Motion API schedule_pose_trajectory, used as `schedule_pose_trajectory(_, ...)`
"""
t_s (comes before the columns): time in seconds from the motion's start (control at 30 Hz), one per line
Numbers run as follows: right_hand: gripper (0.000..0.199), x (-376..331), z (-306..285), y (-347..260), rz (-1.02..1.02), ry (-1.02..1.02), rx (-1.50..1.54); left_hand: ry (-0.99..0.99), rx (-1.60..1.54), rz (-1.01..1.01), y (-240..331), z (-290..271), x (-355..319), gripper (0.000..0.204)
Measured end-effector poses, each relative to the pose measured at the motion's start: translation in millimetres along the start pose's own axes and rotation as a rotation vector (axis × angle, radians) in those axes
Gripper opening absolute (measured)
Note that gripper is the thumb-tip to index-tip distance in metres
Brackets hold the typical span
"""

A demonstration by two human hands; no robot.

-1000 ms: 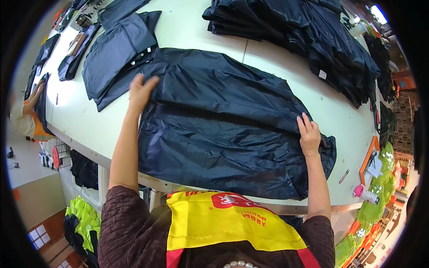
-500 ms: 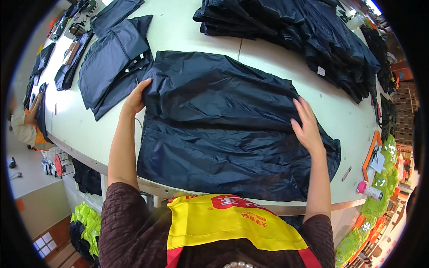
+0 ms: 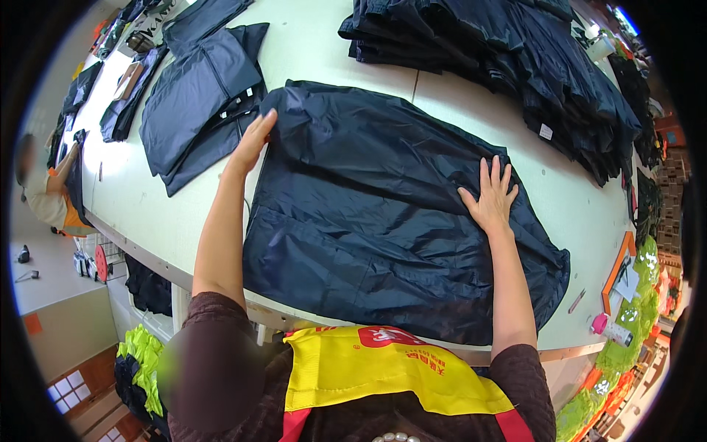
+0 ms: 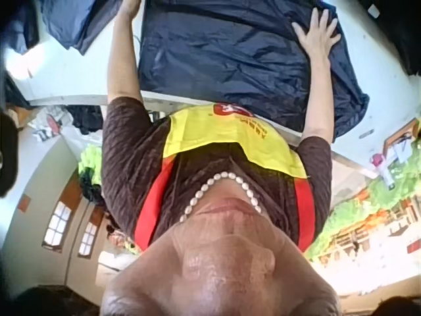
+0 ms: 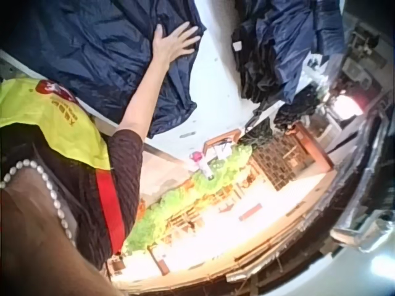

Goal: The person folds a dark jacket on a table, aligns the sleeves, and places it into a black plastic bag. They then retrieve another jacket from a basket, unfold it, and fold it in the same manner before bagging it.

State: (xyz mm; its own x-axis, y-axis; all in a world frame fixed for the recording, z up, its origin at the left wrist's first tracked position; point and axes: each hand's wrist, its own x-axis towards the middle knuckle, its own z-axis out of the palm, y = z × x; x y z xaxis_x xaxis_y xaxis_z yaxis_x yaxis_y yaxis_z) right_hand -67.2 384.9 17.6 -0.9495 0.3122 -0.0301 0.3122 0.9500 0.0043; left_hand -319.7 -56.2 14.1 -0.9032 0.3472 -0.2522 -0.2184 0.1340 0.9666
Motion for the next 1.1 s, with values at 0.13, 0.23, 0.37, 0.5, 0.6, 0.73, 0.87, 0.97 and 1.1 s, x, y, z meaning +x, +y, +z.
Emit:
schedule_pose_trajectory(0.13, 0.091, -12, -24, 4, 0.067, -0.107, 0.054, -0.072, -0.103, 0.075, 30, 36, -29, 0.037)
schedule_pose_trajectory(0.23, 0.089, -31, -38, 4, 0.146, -0.104, 0.005, 0.001, -0.039, 0.133, 52, 54, -34, 0.030)
schedule_pose_trajectory(0.37, 0.088, -55, 6, 31, 0.230, -0.032, -0.057, 0.029, -0.125, 0.116, 50, 40, -10, 0.037)
schedule_pose_trajectory(0.5, 0.088, -51, 5, 42, 0.225, -0.031, -0.040, -0.160, -0.389, -0.080, 42, 43, -20, 0.052)
schedule_pose_trajectory(0.6, 0.089, -49, 0, 42, 0.244, -0.068, -0.015, -0.305, -0.230, 0.018, 7, 23, -33, 0.038)
schedule_pose_trajectory(0.73, 0.090, -48, 1, 43, 0.231, -0.073, -0.008, 0.036, -0.050, 0.153, 18, 58, -46, 0.023)
schedule_pose_trajectory(0.87, 0.092, -50, 7, 50, 0.220, -0.050, -0.018, 0.260, 0.387, 0.524, 56, 76, -38, 0.025)
schedule_pose_trajectory(0.97, 0.093, -52, 5, 47, 0.215, -0.033, -0.033, 0.400, 0.763, 0.551, 46, 55, -9, 0.042)
schedule_pose_trajectory(1.1, 0.089, -50, -5, 53, 0.190, -0.081, 0.006, 0.323, 0.852, 0.327, 17, 64, 2, 0.055)
